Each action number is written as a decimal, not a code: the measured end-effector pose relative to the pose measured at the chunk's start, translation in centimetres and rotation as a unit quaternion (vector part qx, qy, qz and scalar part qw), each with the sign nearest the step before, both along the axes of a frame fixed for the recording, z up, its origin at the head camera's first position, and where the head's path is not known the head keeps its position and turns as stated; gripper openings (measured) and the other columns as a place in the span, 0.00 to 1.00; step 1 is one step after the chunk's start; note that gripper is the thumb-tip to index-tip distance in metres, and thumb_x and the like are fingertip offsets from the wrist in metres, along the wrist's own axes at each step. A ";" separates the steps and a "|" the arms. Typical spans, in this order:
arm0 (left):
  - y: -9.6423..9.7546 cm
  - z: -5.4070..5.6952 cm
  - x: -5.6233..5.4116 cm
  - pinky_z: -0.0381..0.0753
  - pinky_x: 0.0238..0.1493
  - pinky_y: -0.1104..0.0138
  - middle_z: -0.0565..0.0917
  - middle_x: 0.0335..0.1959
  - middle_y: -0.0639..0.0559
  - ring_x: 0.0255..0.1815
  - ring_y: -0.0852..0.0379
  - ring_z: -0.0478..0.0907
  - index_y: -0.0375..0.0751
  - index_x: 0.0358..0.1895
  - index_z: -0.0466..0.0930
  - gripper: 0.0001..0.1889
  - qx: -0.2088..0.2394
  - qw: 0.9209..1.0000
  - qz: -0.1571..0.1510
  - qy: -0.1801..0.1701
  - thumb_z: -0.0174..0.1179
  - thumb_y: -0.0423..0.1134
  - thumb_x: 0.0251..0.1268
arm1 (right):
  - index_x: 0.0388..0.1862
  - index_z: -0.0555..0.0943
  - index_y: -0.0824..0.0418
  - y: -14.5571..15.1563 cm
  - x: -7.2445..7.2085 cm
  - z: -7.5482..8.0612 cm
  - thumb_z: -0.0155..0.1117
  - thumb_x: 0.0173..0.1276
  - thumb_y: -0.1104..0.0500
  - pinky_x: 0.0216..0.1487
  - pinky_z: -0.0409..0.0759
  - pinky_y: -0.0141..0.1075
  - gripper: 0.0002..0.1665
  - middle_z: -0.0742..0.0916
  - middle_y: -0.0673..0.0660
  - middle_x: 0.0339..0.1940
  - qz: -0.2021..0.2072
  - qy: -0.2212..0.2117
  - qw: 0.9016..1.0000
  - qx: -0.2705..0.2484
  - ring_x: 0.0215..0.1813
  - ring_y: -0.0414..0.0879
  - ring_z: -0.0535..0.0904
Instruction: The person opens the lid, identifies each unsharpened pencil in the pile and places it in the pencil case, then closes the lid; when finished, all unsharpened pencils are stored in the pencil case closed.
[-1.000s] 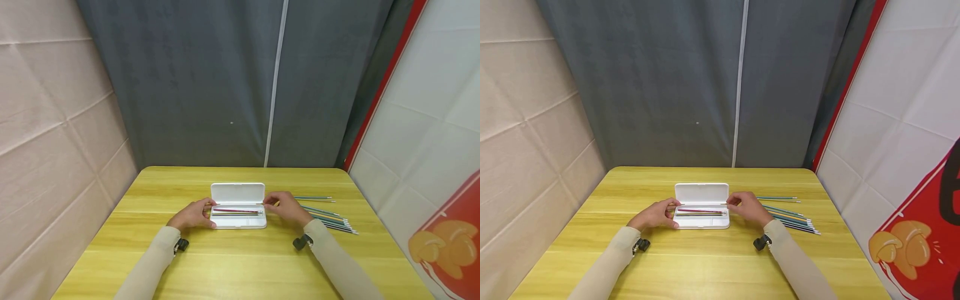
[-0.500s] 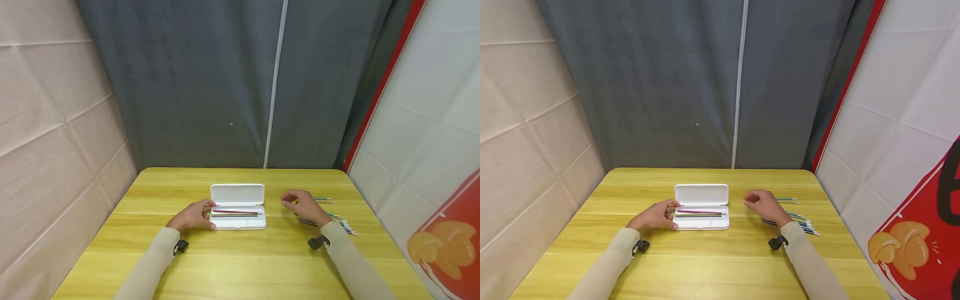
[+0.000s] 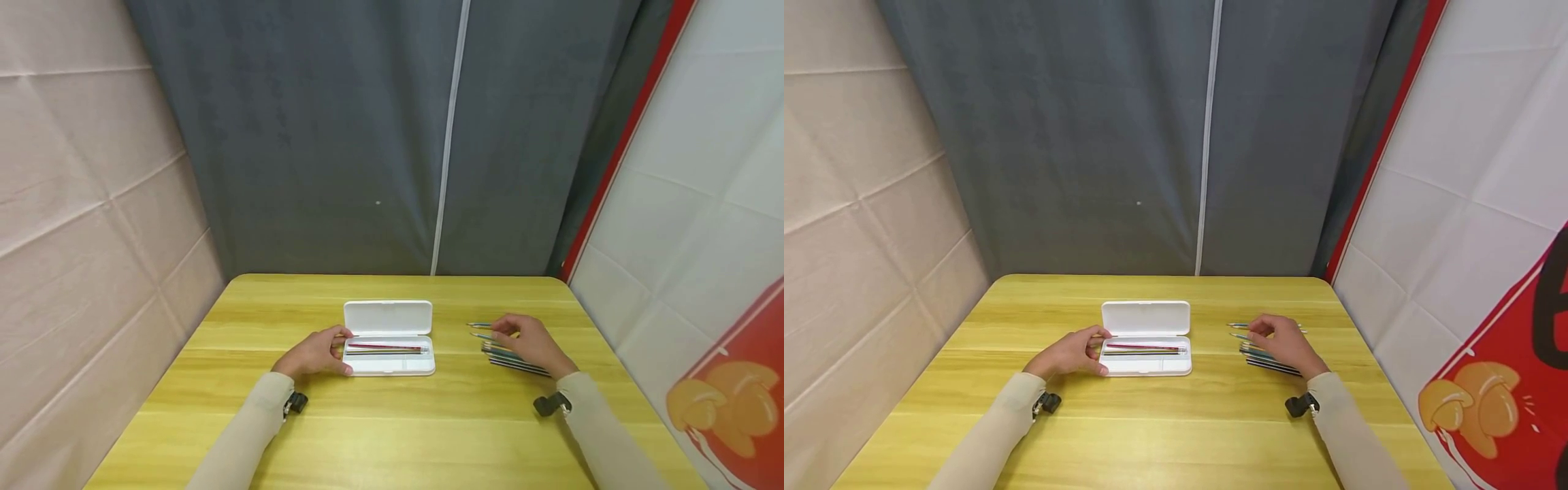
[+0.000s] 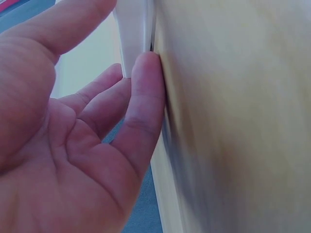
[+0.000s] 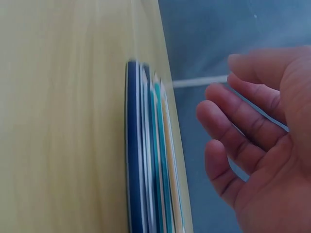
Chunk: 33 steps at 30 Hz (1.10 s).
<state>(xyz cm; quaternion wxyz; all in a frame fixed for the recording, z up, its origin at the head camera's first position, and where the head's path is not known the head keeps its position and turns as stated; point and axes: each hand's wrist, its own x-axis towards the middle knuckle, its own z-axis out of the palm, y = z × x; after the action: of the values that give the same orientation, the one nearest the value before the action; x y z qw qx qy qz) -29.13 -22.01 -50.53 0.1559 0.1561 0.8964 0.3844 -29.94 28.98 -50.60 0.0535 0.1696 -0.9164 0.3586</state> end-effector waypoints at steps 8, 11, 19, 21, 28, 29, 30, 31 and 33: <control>-0.1 -0.1 0.1 0.79 0.62 0.50 0.76 0.76 0.41 0.55 0.52 0.81 0.51 0.70 0.75 0.42 0.001 1.000 0.004 0.001 0.85 0.48 0.50 | 0.52 0.89 0.57 2.7 0.8 -0.4 0.72 0.75 0.54 0.44 0.81 0.40 0.12 0.91 0.48 0.41 -0.024 -0.006 0.999 0.026 0.45 0.45 0.84; -0.1 -0.1 0.0 0.79 0.61 0.51 0.76 0.76 0.42 0.54 0.53 0.80 0.52 0.69 0.75 0.42 0.001 1.000 0.006 -0.001 0.85 0.48 0.50 | 0.51 0.89 0.59 3.7 1.0 -0.8 0.72 0.75 0.52 0.44 0.81 0.39 0.14 0.90 0.48 0.40 -0.019 -0.005 0.999 0.034 0.43 0.43 0.83; -0.2 -0.3 -0.3 0.79 0.60 0.54 0.78 0.75 0.44 0.53 0.53 0.80 0.52 0.69 0.75 0.42 0.000 1.000 0.003 0.002 0.86 0.50 0.48 | 0.48 0.88 0.52 6.0 1.7 -2.0 0.73 0.74 0.48 0.44 0.81 0.35 0.11 0.89 0.44 0.38 -0.022 0.000 0.998 0.051 0.40 0.36 0.81; -0.1 -0.2 -0.3 0.78 0.60 0.54 0.78 0.75 0.43 0.53 0.53 0.80 0.52 0.69 0.75 0.42 0.003 1.000 0.003 0.000 0.86 0.50 0.49 | 0.48 0.88 0.53 6.4 2.0 -2.0 0.73 0.73 0.49 0.44 0.81 0.36 0.12 0.89 0.45 0.37 -0.023 0.000 0.998 0.053 0.40 0.36 0.82; 0.1 -0.2 -0.1 0.77 0.57 0.56 0.79 0.73 0.43 0.50 0.53 0.78 0.52 0.68 0.76 0.41 0.003 1.000 -0.001 -0.001 0.85 0.49 0.49 | 0.50 0.88 0.54 7.3 2.9 -1.8 0.73 0.74 0.49 0.44 0.80 0.36 0.13 0.89 0.45 0.38 -0.030 -0.017 0.997 0.070 0.41 0.35 0.81; 0.1 -0.2 -0.1 0.77 0.57 0.56 0.79 0.73 0.44 0.50 0.52 0.78 0.52 0.68 0.76 0.40 0.004 1.000 0.001 -0.003 0.85 0.49 0.49 | 0.50 0.88 0.54 7.4 2.9 -1.7 0.73 0.74 0.49 0.43 0.80 0.35 0.13 0.89 0.45 0.38 -0.031 -0.019 0.997 0.070 0.41 0.36 0.81; 0.1 -0.1 0.0 0.77 0.56 0.56 0.79 0.73 0.43 0.49 0.52 0.78 0.52 0.68 0.76 0.40 0.002 1.000 0.000 -0.001 0.85 0.49 0.50 | 0.50 0.88 0.54 7.5 3.0 -1.7 0.73 0.74 0.49 0.43 0.80 0.35 0.13 0.89 0.45 0.39 -0.032 -0.022 0.997 0.070 0.41 0.36 0.81; 0.0 -0.1 0.0 0.77 0.56 0.56 0.79 0.74 0.43 0.50 0.52 0.78 0.52 0.68 0.75 0.40 0.002 1.000 0.000 -0.001 0.85 0.48 0.50 | 0.50 0.88 0.54 7.5 3.0 -1.7 0.73 0.74 0.48 0.43 0.80 0.35 0.13 0.89 0.45 0.39 -0.032 -0.025 0.997 0.070 0.41 0.36 0.81; 0.0 0.0 0.1 0.77 0.56 0.56 0.78 0.74 0.44 0.50 0.52 0.78 0.52 0.69 0.75 0.41 0.001 1.000 0.000 -0.002 0.85 0.48 0.51 | 0.50 0.88 0.54 7.7 3.0 -1.6 0.73 0.73 0.48 0.44 0.80 0.35 0.14 0.89 0.46 0.39 -0.037 -0.032 0.996 0.070 0.41 0.36 0.81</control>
<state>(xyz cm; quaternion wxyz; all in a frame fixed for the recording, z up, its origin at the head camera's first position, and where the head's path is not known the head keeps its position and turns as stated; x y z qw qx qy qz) -29.06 -22.05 -50.56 0.1573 0.1560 0.8956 0.3859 -26.90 36.65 -52.24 0.0255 0.1277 -0.9460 0.2967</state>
